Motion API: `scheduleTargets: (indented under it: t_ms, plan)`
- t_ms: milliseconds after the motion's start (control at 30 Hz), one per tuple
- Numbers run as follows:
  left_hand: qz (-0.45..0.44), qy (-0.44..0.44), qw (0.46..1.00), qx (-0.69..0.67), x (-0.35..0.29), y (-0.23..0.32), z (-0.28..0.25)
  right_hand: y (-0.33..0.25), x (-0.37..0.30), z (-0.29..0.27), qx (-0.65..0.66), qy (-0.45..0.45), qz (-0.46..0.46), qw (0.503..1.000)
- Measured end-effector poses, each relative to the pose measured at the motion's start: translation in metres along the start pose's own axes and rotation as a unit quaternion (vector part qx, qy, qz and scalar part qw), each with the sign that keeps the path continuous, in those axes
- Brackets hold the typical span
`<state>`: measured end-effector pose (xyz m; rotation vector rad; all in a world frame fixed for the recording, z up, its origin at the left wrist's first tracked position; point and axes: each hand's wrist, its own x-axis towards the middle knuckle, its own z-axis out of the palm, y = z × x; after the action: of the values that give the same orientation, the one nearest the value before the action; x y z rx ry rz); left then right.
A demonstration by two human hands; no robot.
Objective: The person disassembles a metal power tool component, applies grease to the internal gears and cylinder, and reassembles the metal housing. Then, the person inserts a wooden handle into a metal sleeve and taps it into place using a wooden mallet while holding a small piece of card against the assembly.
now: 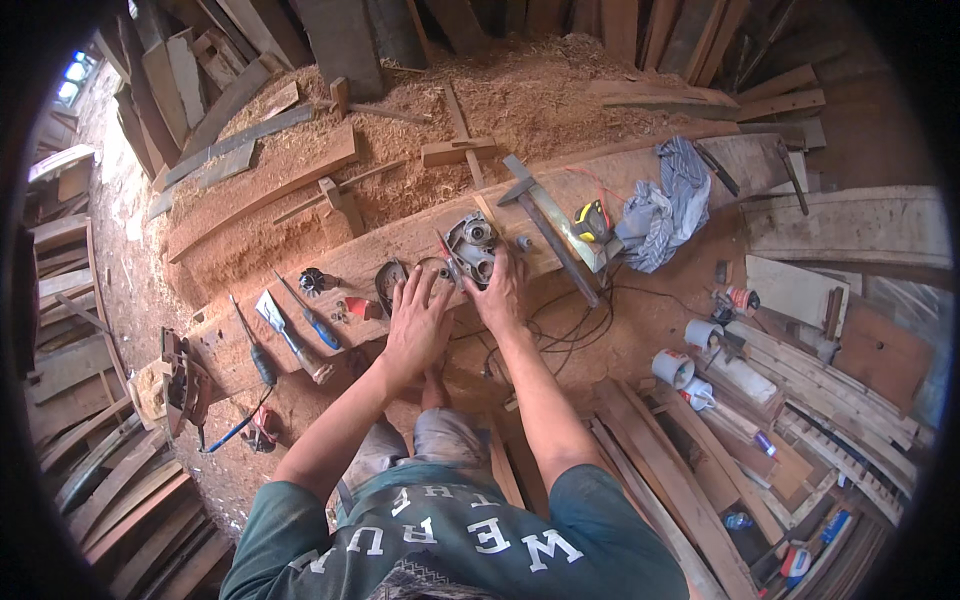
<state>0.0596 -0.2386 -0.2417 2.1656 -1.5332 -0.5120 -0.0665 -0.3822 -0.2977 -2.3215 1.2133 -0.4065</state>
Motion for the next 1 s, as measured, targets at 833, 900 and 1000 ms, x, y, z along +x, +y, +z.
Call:
scheduleTargets:
  t_ms: [833,900,1000]
  plan:
    - [-0.086,-0.015,0.994,-0.071,-0.178,0.007,-0.069,0.054,-0.139,-0.033,0.110,-0.025,0.112,0.987]
    - [-0.134,-0.027,0.987,-0.089,-0.214,-0.002,-0.069,0.080,-0.207,-0.026,0.106,-0.154,0.231,0.955]
    - [-0.302,-0.053,0.941,-0.146,-0.289,-0.027,-0.059,0.108,-0.335,-0.007,0.028,-0.374,0.444,0.814]
